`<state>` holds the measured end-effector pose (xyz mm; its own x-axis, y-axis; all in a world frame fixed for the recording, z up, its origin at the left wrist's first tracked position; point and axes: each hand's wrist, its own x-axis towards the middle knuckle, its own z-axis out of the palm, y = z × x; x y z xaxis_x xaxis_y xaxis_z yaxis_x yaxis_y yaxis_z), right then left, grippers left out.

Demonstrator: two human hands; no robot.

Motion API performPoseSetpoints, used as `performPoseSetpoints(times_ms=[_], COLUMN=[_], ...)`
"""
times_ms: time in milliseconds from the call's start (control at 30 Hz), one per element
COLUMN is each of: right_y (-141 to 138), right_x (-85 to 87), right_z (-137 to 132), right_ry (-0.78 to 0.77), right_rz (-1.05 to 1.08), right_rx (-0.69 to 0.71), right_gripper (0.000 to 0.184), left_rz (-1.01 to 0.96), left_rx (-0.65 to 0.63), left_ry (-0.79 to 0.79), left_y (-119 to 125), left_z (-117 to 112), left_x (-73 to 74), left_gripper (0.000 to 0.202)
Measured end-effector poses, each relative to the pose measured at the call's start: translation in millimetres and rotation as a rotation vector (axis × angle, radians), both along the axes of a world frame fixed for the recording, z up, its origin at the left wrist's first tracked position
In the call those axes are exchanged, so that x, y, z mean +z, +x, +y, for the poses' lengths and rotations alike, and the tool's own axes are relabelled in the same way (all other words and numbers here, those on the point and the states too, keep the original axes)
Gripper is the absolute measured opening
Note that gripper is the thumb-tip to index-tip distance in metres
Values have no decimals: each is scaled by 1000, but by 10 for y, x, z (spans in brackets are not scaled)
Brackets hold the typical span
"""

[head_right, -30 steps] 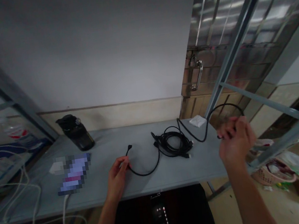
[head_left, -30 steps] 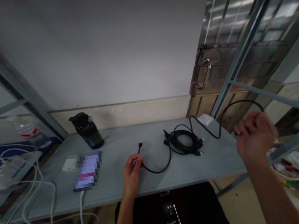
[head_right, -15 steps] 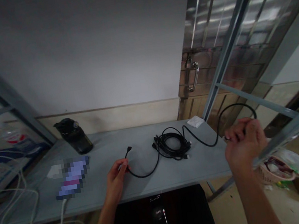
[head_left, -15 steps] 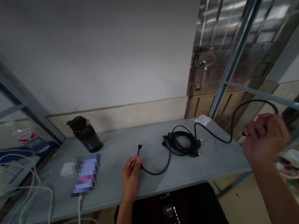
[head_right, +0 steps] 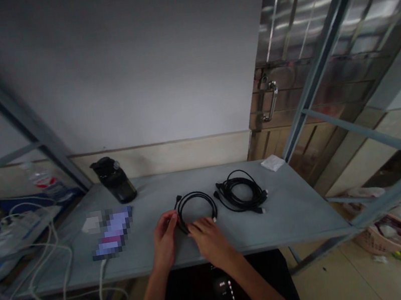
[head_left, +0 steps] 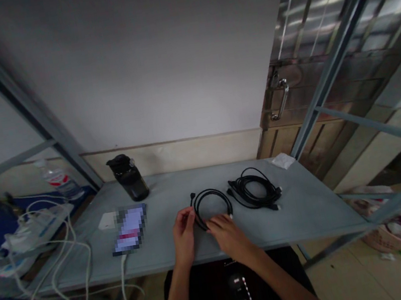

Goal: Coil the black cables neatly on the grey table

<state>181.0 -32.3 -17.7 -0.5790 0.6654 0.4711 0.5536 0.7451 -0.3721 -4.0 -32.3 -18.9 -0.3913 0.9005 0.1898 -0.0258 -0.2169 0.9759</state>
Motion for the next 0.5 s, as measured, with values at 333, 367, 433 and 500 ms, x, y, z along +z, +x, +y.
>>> performPoseSetpoints(times_ms=[333,367,433,500], right_y=[-118,-126,-146,-163], right_x=[-49,-60,-80,-90], right_z=[452,544,699,787], right_ry=[84,78,59,30], right_rz=[-210,-206,-166,-99], right_rx=[76,45,-31,-83], right_gripper=[46,47,51,49], left_rz=[-84,-96,-114,-123], left_rx=[80,90,106,124], left_ry=[40,43,39,33], left_y=[-29,-24,-19,-22], left_z=[44,50,56,57], left_x=[-114,-125,-144,-159], left_gripper=[42,43,45,45])
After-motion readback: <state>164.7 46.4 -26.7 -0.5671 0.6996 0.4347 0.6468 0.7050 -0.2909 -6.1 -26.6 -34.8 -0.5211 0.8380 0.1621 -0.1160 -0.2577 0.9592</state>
